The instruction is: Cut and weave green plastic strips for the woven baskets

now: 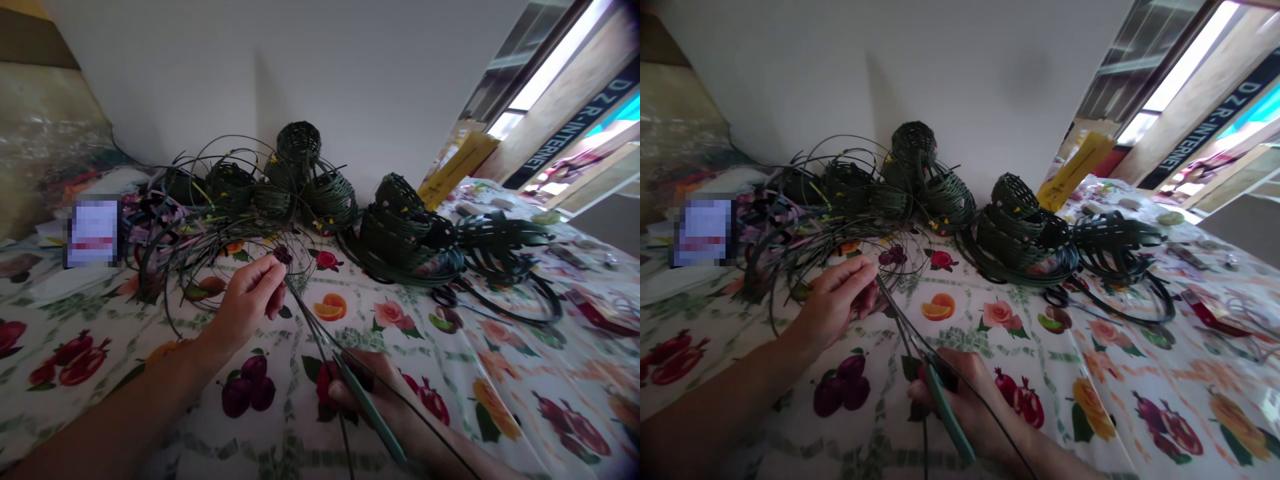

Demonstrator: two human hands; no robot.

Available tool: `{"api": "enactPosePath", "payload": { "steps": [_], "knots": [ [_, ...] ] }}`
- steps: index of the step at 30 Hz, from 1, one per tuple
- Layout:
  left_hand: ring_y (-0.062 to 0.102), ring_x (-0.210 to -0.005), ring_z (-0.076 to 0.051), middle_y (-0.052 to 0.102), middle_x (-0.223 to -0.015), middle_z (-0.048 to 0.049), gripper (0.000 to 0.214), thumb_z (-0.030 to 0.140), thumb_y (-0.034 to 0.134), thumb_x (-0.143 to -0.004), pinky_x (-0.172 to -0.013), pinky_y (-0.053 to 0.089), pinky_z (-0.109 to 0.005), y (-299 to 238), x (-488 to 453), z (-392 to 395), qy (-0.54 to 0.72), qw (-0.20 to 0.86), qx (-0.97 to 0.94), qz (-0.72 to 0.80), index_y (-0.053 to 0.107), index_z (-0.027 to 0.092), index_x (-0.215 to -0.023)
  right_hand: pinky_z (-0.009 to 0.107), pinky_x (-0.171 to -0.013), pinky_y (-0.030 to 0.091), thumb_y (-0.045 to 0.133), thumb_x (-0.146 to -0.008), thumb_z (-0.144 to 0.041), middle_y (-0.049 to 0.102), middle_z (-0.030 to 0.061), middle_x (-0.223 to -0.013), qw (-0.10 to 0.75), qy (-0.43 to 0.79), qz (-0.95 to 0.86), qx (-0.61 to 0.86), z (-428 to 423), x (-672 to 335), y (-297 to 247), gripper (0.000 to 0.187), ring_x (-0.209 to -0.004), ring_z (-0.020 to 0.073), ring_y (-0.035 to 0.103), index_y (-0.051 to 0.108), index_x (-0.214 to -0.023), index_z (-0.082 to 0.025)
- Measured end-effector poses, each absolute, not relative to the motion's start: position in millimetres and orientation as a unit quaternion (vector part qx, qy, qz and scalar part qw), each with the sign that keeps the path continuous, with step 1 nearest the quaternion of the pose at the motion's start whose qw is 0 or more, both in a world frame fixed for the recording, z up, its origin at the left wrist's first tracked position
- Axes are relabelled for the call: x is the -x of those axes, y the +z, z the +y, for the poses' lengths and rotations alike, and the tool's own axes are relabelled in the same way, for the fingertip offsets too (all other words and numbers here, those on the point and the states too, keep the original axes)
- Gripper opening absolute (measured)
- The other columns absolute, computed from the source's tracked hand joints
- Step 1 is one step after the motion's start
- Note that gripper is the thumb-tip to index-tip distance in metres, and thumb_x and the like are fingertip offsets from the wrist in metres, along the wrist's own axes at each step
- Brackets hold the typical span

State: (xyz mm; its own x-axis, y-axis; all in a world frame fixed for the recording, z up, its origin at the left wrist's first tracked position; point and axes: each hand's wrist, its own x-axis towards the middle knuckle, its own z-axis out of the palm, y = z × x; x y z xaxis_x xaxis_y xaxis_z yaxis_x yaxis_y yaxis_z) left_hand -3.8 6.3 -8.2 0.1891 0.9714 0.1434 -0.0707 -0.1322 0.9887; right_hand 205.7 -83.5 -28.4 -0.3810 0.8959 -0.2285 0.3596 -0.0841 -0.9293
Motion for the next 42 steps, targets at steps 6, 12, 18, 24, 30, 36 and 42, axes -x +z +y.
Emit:
{"api": "enactPosePath", "payload": {
  "steps": [6, 12, 18, 24, 30, 36, 42],
  "knots": [
    [0.042, -0.044, -0.007, 0.049, -0.053, 0.0035, 0.032, 0.035, 0.052, -0.091, -0.041, 0.032, -0.02, -9.2, 3.8, 5.2, 0.495, 0.54, -0.551, 0.399, 0.048, 0.019, -0.064, 0.024, -0.05, 0.031, 0.06, -0.085, -0.056, 0.05, -0.002, -0.061, 0.245, 0.546, -0.631, 0.494, -84.3, -208.1, -29.4, 0.043, -0.056, 0.0111, 0.042, 0.057, -0.071, -0.016],
    [0.042, -0.042, -0.007, 0.049, -0.054, 0.0042, 0.029, 0.033, 0.052, -0.091, -0.041, 0.034, -0.02, -3.6, 5.7, 8.5, 0.504, 0.521, -0.56, 0.401, 0.047, 0.019, -0.066, 0.024, -0.049, 0.031, 0.062, -0.083, -0.057, 0.053, -0.0008, -0.061, 0.25, 0.561, -0.608, 0.503, -82.7, -207.1, -30.8, 0.044, -0.055, 0.0112, 0.043, 0.055, -0.07, -0.016],
    [0.042, -0.042, -0.006, 0.046, -0.053, 0.0055, 0.028, 0.028, 0.05, -0.092, -0.042, 0.033, -0.019, -1.9, 9.6, 8.3, 0.485, 0.505, -0.595, 0.396, 0.046, 0.019, -0.066, 0.024, -0.052, 0.034, 0.062, -0.084, -0.054, 0.056, -0.0005, -0.065, 0.26, 0.554, -0.617, 0.494, -83.9, -207.8, -33.1, 0.039, -0.059, 0.0119, 0.045, 0.058, -0.074, -0.016],
    [0.041, -0.043, -0.005, 0.045, -0.054, 0.006, 0.027, 0.028, 0.049, -0.092, -0.042, 0.031, -0.018, -6.7, 7.6, 5.8, 0.479, 0.526, -0.587, 0.386, 0.047, 0.019, -0.067, 0.025, -0.056, 0.036, 0.061, -0.085, -0.051, 0.058, 0.0013, -0.069, 0.26, 0.559, -0.612, 0.496, -86.3, -206.2, -25.9, 0.038, -0.063, 0.0134, 0.047, 0.058, -0.074, -0.015],
    [0.041, -0.042, -0.005, 0.045, -0.053, 0.0064, 0.027, 0.028, 0.05, -0.093, -0.042, 0.03, -0.018, -7.1, 7.2, 5.1, 0.484, 0.545, -0.571, 0.376, 0.047, 0.019, -0.067, 0.025, -0.056, 0.036, 0.061, -0.086, -0.053, 0.054, -0.0002, -0.067, 0.259, 0.54, -0.628, 0.497, -88.3, -205.7, -26.3, 0.04, -0.062, 0.0127, 0.045, 0.056, -0.072, -0.016],
    [0.041, -0.042, -0.005, 0.045, -0.053, 0.0068, 0.029, 0.029, 0.05, -0.093, -0.042, 0.03, -0.018, -6.8, 8.5, 5.2, 0.481, 0.535, -0.582, 0.38, 0.047, 0.018, -0.067, 0.025, -0.054, 0.035, 0.06, -0.085, -0.057, 0.057, 0.0013, -0.065, 0.25, 0.521, -0.631, 0.517, -86.2, -203.8, -27.7, 0.045, -0.06, 0.0129, 0.046, 0.057, -0.07, -0.015],
    [0.04, -0.042, -0.005, 0.045, -0.052, 0.0071, 0.029, 0.027, 0.049, -0.094, -0.041, 0.029, -0.019, -6.7, 7.8, 6.1, 0.466, 0.544, -0.587, 0.378, 0.046, 0.018, -0.066, 0.023, -0.052, 0.035, 0.062, -0.085, -0.053, 0.059, 0.0006, -0.066, 0.263, 0.541, -0.633, 0.487, -83.9, -207.2, -30.3, 0.041, -0.059, 0.0118, 0.047, 0.057, -0.072, -0.015]
  ]
}}
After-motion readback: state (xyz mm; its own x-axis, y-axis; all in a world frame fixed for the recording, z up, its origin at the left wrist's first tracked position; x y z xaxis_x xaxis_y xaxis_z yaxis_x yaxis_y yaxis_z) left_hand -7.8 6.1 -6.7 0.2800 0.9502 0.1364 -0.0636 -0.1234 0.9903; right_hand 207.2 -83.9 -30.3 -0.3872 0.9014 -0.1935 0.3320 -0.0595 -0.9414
